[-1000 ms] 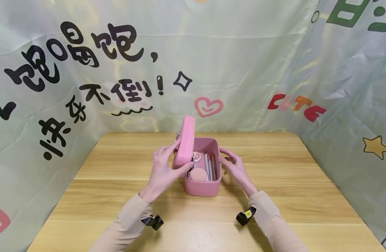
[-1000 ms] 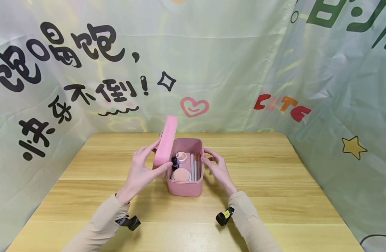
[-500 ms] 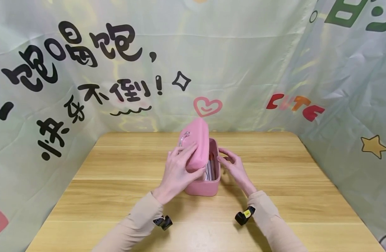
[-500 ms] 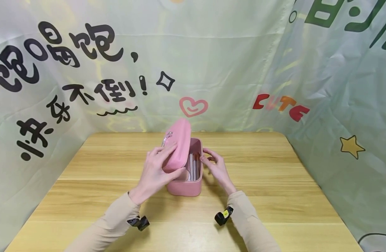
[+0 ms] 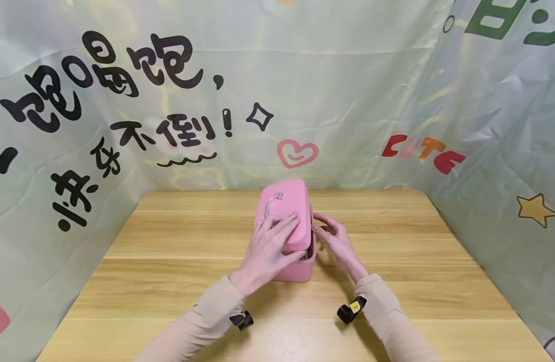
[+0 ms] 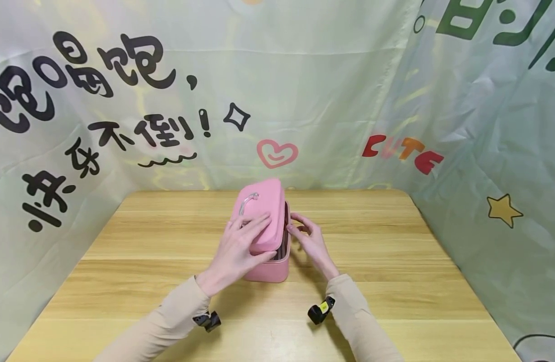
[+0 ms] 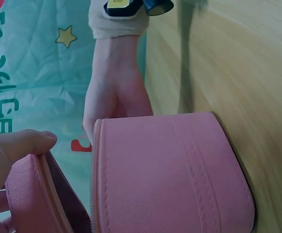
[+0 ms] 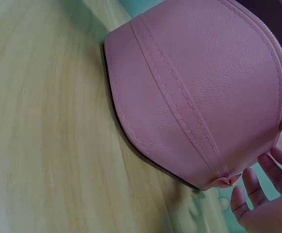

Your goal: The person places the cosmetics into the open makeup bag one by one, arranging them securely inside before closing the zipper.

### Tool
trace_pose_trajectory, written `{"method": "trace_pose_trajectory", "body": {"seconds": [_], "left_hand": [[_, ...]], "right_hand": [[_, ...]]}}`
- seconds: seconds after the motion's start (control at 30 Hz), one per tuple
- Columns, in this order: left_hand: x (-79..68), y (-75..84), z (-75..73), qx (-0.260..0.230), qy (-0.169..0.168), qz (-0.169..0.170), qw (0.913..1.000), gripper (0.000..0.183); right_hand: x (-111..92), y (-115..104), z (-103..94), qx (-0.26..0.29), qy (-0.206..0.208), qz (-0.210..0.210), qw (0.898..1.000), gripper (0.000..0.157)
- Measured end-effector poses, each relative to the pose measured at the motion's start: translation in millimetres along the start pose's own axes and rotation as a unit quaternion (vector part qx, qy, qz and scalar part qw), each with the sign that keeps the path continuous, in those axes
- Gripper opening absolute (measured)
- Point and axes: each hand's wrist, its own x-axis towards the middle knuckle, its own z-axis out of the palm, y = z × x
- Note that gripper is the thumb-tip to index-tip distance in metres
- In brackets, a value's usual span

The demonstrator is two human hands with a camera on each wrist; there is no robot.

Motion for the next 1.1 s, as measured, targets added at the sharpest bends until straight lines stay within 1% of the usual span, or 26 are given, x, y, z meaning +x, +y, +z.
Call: {"method": "trace_pose_trajectory", "body": {"seconds": [0.13, 0.33, 0.57, 0.87, 0.93, 1.0, 1.03, 1.1], "left_hand": [[-1.3, 1.2, 3.9, 0.027, -0.009, 0.011, 0.9995, 0.074], [-3.6, 1.6, 10.5, 0.051, -0.016, 0.032, 0.9981, 0.074], [-6.2, 2.8, 16.8, 0.069, -0.008, 0.051, 0.9963, 0.07], [-10.1, 4.3, 21.7, 0.116, -0.012, 0.067, 0.991, 0.066], [-11.8, 2.9, 22.0, 0.117, -0.014, 0.072, 0.9904, 0.065], [-13.8, 0.2, 21.6, 0.107, -0.006, 0.08, 0.991, 0.065], [-14.9, -1.9, 21.3, 0.094, 0.002, 0.085, 0.992, 0.065], [-17.2, -6.8, 19.8, 0.048, 0.025, 0.087, 0.9947, 0.066]], "right_hand": [[-0.5, 0.7, 0.8, -0.002, -0.001, -0.001, 1.0, 0.046], [-0.6, 2.1, 0.6, 0.003, -0.001, 0.005, 1.0, 0.046], [-0.8, 3.1, -0.1, 0.008, -0.007, 0.001, 1.0, 0.046], [-1.2, 3.1, 0.8, 0.003, 0.002, 0.0, 1.0, 0.046], [-1.6, 3.0, 1.2, 0.004, 0.004, -0.001, 1.0, 0.046], [-2.0, 3.1, 1.5, 0.005, 0.006, 0.001, 1.0, 0.046], [-2.3, 3.3, 1.7, 0.005, 0.008, 0.001, 1.0, 0.046], [-2.9, 3.8, 2.1, 0.004, 0.012, 0.0, 1.0, 0.045]]}}
